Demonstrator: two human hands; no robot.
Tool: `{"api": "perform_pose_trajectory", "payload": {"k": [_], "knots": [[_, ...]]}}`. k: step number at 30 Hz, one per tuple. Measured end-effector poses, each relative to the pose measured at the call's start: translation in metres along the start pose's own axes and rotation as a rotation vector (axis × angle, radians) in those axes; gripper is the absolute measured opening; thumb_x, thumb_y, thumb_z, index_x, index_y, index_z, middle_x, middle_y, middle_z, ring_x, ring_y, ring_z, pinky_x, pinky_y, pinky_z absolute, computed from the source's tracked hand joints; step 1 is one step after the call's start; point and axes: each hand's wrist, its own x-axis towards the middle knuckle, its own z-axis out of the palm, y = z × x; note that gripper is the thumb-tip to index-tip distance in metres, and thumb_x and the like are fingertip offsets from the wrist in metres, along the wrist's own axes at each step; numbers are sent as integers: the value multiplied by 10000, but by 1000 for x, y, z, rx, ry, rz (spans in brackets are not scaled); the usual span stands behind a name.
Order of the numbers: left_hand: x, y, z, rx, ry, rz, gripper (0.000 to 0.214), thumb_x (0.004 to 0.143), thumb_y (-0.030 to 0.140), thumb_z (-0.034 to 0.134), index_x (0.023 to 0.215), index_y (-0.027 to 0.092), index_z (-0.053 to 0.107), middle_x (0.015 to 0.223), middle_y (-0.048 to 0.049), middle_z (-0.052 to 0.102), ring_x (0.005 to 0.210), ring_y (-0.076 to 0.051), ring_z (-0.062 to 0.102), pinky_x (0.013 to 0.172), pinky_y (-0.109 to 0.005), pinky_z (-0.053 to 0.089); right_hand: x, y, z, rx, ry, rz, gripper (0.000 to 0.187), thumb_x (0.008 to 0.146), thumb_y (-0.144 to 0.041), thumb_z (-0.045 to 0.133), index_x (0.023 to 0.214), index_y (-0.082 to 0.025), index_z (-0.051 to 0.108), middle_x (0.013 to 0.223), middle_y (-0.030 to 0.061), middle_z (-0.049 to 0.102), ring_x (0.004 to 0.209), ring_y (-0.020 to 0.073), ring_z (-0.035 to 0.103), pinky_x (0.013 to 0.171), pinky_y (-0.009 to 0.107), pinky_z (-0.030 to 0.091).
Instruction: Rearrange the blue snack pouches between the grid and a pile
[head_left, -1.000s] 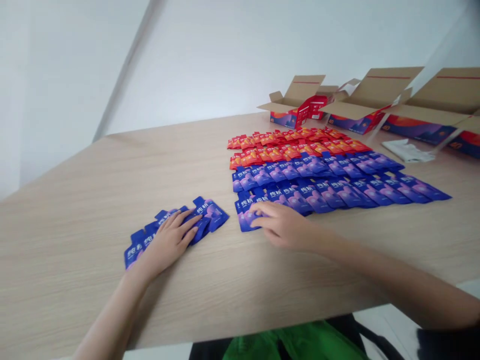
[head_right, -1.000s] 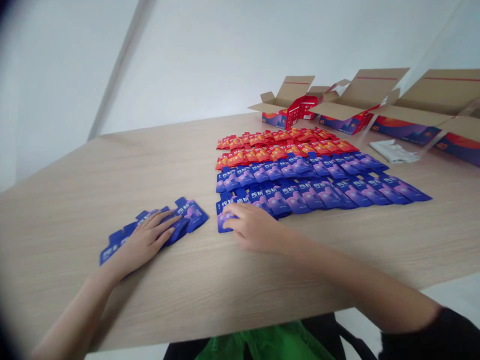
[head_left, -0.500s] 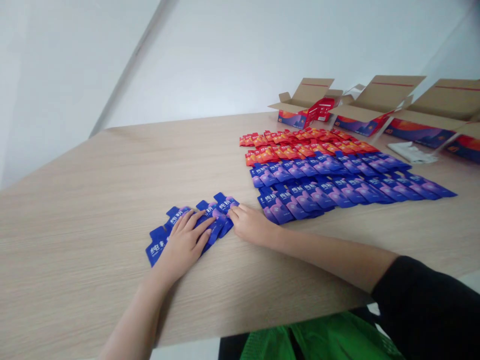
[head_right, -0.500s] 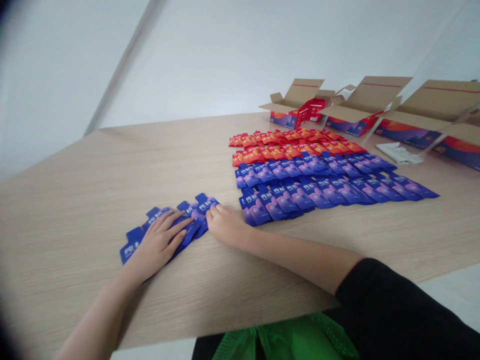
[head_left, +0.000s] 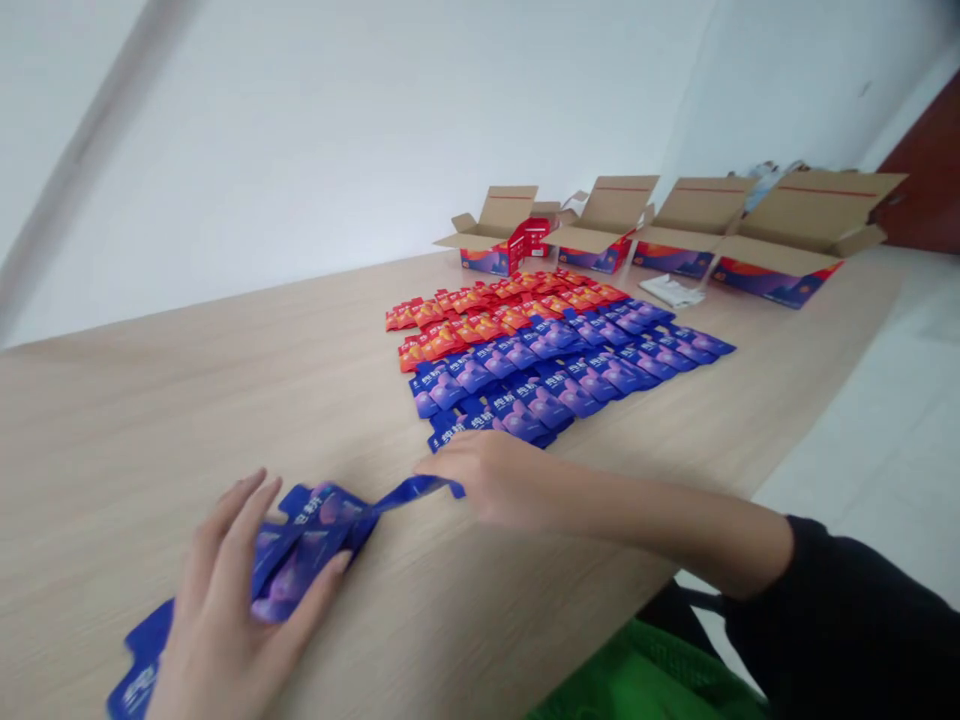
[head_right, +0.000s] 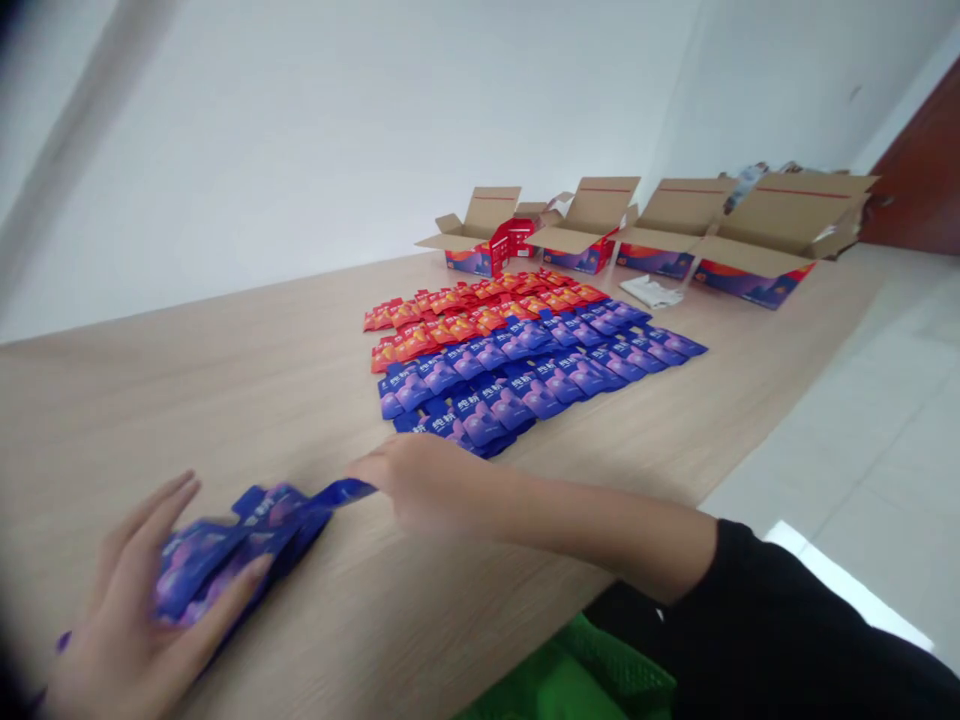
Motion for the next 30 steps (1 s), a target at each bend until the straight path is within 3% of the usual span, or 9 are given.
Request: {"api": "perform_pose_trajectory", "payload": {"k": [4,7,10,13,16,20,23,26,30], "knots": [[22,47,17,-87,-195,275,330,877,497,562,1173,374,640,1025,-16,761,962,-296,719,901,-505,593,-37,6,-24,24,-44,-107,471,778,33,503,1207,-103,641,1121,121,715,1021,217,654,931,326,499],[40,81,33,-201,-226,378,220,906,395,536,1003,334,724,897,-15,781,775,-230,748,699,-330,645,-61,17,-35,75,23,-123,454,807,20,503,1238,-61,623,1208,140,686,1097,212,631,997,310,469],[56,105,45,-288,-261,355,220,910,367,547,998,320,743,884,-19,783,707,-200,744,603,-249,626,-86,33,-49,216,207,4,366,903,-64,516,1254,-99,614,1236,111,680,1162,172,611,1023,277,448],[69,120,56,-325,-404,310,205,912,358,580,1043,328,735,919,4,784,746,-187,750,640,-226,621,-114,50,-63,336,328,155,344,927,-216,603,1267,-159,602,1220,84,688,1113,168,643,959,274,483],[82,140,72,-367,-547,348,220,938,318,550,1086,340,712,982,18,776,827,-177,747,705,-233,619,-144,66,-72,386,349,230,246,907,-236,644,1146,-179,652,1042,42,732,907,148,690,792,237,525],[104,179,106,-346,-466,347,274,942,325,533,1198,340,628,1144,-3,728,1023,-209,704,872,-347,605,-188,90,-83,367,480,282,115,935,-185,589,998,-180,685,935,25,747,843,134,704,761,229,543],[125,205,139,-320,-406,249,368,952,338,484,1312,268,514,1262,-75,646,1160,-240,629,970,-438,557,-222,114,-94,221,730,405,138,937,-219,586,974,-210,719,926,19,759,838,148,722,743,241,573],[144,228,175,-331,-438,266,343,945,282,447,1271,209,524,1274,-113,595,1199,-236,582,1044,-453,498,-250,145,-102,-38,973,554,170,926,-240,594,1008,-249,741,982,20,763,856,180,734,780,295,602],[156,257,222,-269,-499,374,415,920,211,443,1325,153,515,1420,-163,471,1341,-276,457,1139,-483,392,-266,192,-94,-306,1003,552,251,923,-169,539,1055,-241,740,1039,26,764,913,198,740,828,321,612]]}}
